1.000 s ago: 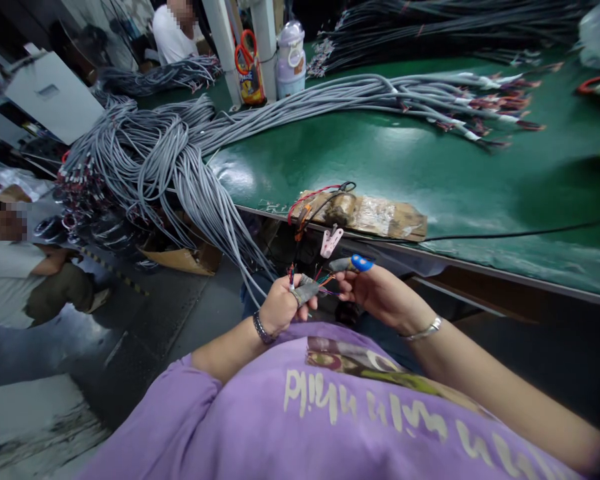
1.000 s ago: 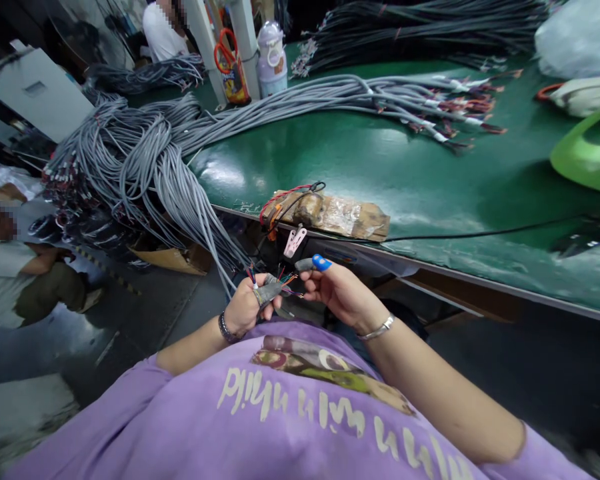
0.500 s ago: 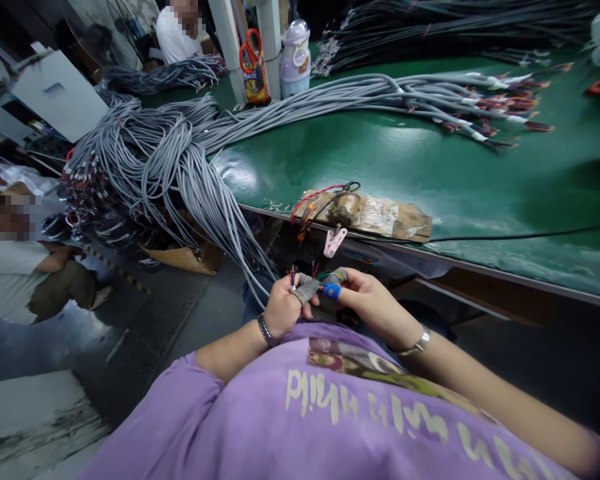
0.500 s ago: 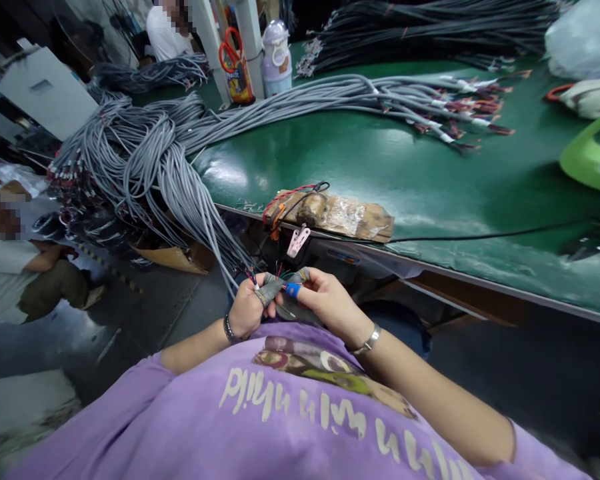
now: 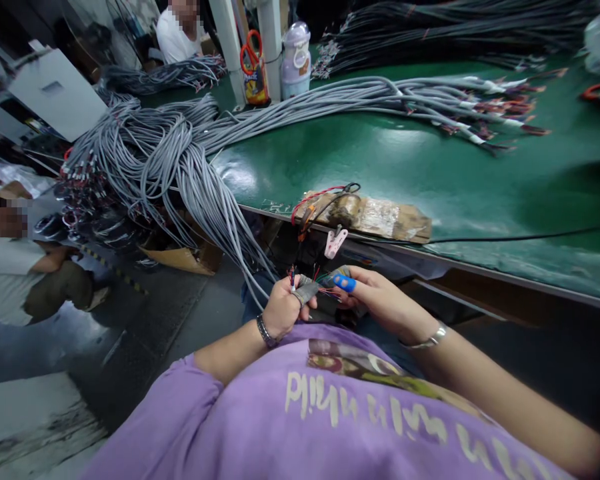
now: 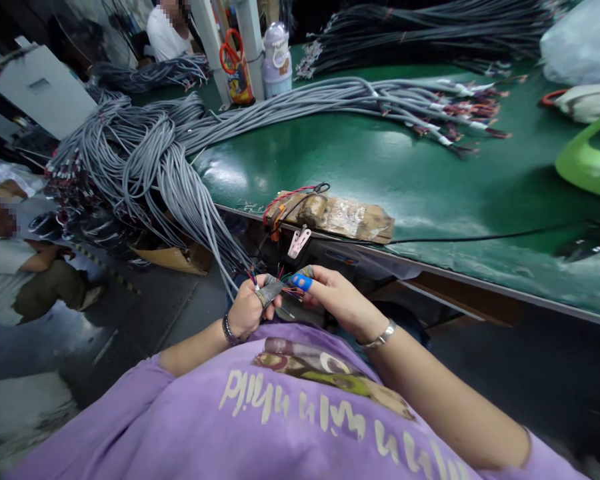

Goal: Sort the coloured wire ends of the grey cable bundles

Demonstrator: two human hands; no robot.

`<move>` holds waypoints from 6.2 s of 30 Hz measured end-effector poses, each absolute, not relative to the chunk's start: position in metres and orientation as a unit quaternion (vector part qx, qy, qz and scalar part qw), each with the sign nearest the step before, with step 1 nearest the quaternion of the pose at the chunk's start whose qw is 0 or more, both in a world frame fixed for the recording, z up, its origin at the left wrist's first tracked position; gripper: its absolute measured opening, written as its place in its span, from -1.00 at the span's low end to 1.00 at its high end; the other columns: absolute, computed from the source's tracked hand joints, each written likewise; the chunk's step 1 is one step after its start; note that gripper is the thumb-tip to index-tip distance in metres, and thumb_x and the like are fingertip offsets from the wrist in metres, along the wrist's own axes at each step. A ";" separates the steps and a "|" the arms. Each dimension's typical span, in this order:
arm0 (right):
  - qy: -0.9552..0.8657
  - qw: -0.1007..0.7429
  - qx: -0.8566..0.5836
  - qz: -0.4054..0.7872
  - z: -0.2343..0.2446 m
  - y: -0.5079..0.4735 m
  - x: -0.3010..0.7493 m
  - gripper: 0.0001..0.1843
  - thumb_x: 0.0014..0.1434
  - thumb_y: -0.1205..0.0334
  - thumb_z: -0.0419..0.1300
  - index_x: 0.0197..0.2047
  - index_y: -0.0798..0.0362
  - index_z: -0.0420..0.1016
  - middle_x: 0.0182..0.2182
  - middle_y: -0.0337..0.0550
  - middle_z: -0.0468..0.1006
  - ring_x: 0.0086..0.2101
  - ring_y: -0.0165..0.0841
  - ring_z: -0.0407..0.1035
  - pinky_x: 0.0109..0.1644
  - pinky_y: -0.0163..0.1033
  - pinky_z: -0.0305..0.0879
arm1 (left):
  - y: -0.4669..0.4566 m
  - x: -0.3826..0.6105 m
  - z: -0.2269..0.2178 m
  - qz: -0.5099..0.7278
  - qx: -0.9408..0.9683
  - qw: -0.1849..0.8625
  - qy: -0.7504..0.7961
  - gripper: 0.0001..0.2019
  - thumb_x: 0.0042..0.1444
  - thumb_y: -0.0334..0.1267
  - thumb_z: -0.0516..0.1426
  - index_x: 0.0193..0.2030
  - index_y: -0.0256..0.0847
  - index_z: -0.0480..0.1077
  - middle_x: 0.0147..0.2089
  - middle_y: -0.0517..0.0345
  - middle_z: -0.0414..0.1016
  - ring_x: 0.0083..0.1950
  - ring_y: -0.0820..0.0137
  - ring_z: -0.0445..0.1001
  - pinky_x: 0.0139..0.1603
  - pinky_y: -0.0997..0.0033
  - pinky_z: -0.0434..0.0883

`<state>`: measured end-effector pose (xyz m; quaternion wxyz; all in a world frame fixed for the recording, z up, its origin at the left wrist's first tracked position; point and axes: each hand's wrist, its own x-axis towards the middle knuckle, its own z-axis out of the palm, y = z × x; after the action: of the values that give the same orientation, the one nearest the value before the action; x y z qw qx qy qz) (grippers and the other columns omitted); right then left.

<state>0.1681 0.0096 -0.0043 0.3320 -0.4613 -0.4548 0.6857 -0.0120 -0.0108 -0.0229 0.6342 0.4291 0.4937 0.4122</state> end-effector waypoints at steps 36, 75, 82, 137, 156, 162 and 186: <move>-0.311 0.377 -0.423 0.763 -0.010 0.051 0.170 -0.45 0.03 -0.33 0.21 -0.35 0.06 0.46 -0.51 -0.23 0.45 -0.57 -0.47 0.23 -0.50 -0.34 0.31 | -0.003 -0.014 0.006 0.337 0.417 0.717 0.445 -0.64 -0.05 0.02 0.25 -0.46 -0.27 0.36 -0.62 0.26 0.39 -0.76 0.63 0.15 -0.75 0.55 -0.03; -0.319 0.453 -0.395 0.733 -0.001 0.056 0.151 -0.63 0.02 -0.13 0.29 -0.38 0.03 0.48 -0.49 -0.18 0.47 -0.53 -0.42 0.26 -0.45 -0.31 0.31 | 0.001 -0.004 0.003 0.375 0.378 0.724 0.438 -0.62 -0.07 0.06 0.26 -0.41 -0.28 0.37 -0.61 0.27 0.38 -0.76 0.62 0.16 -0.75 0.54 -0.03; -0.325 0.472 -0.414 0.708 -0.009 0.054 0.146 -0.44 0.00 -0.36 0.21 -0.34 0.02 0.44 -0.43 -0.11 0.53 -0.51 -0.37 0.34 -0.48 -0.28 0.29 | 0.004 0.003 0.003 0.416 0.362 0.718 0.425 -0.67 -0.02 -0.01 0.24 -0.41 -0.27 0.35 -0.60 0.27 0.38 -0.75 0.63 0.16 -0.75 0.55 -0.04; -0.187 0.459 -0.279 0.823 -0.024 0.062 0.144 -0.65 0.03 -0.13 0.35 -0.31 -0.02 0.55 -0.36 -0.24 0.61 -0.48 -0.43 0.40 -0.35 -0.30 0.38 | 0.004 0.015 -0.017 0.435 0.244 0.764 0.409 -0.69 -0.05 -0.04 0.24 -0.36 -0.27 0.36 -0.61 0.26 0.37 -0.77 0.60 0.16 -0.77 0.56 -0.03; -0.244 0.439 -0.292 0.814 -0.024 0.051 0.153 -0.48 0.03 -0.33 0.23 -0.34 0.01 0.52 -0.32 -0.16 0.59 -0.43 -0.39 0.41 -0.34 -0.25 0.38 | -0.008 0.010 -0.019 0.478 0.363 0.678 0.425 -0.63 0.02 0.04 0.24 -0.41 -0.25 0.33 -0.56 0.27 0.41 -0.73 0.62 0.20 -0.73 0.56 0.01; -0.398 0.384 -0.371 0.746 -0.014 0.032 0.169 -0.55 -0.10 -0.16 0.41 -0.36 0.06 0.55 -0.47 -0.20 0.50 -0.45 -0.40 0.34 -0.37 -0.29 0.29 | -0.009 0.005 -0.021 0.457 0.426 0.634 0.456 -0.62 0.09 0.05 0.19 -0.48 -0.25 0.32 -0.57 0.24 0.39 -0.69 0.62 0.21 -0.66 0.55 0.08; -0.480 0.457 -0.437 0.608 -0.009 0.015 0.157 -0.74 -0.06 0.04 0.41 -0.47 0.01 0.50 -0.52 -0.24 0.49 -0.46 -0.37 0.30 -0.30 -0.23 0.28 | -0.007 0.005 -0.026 0.449 0.404 0.630 0.488 -0.62 0.05 0.09 0.20 -0.42 -0.22 0.33 -0.63 0.26 0.36 -0.71 0.58 0.20 -0.67 0.54 0.08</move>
<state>0.1574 0.0152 -0.0092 0.4572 -0.4370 -0.4797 0.6082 0.0053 -0.0066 -0.0257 0.6302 0.4045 0.4880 0.4485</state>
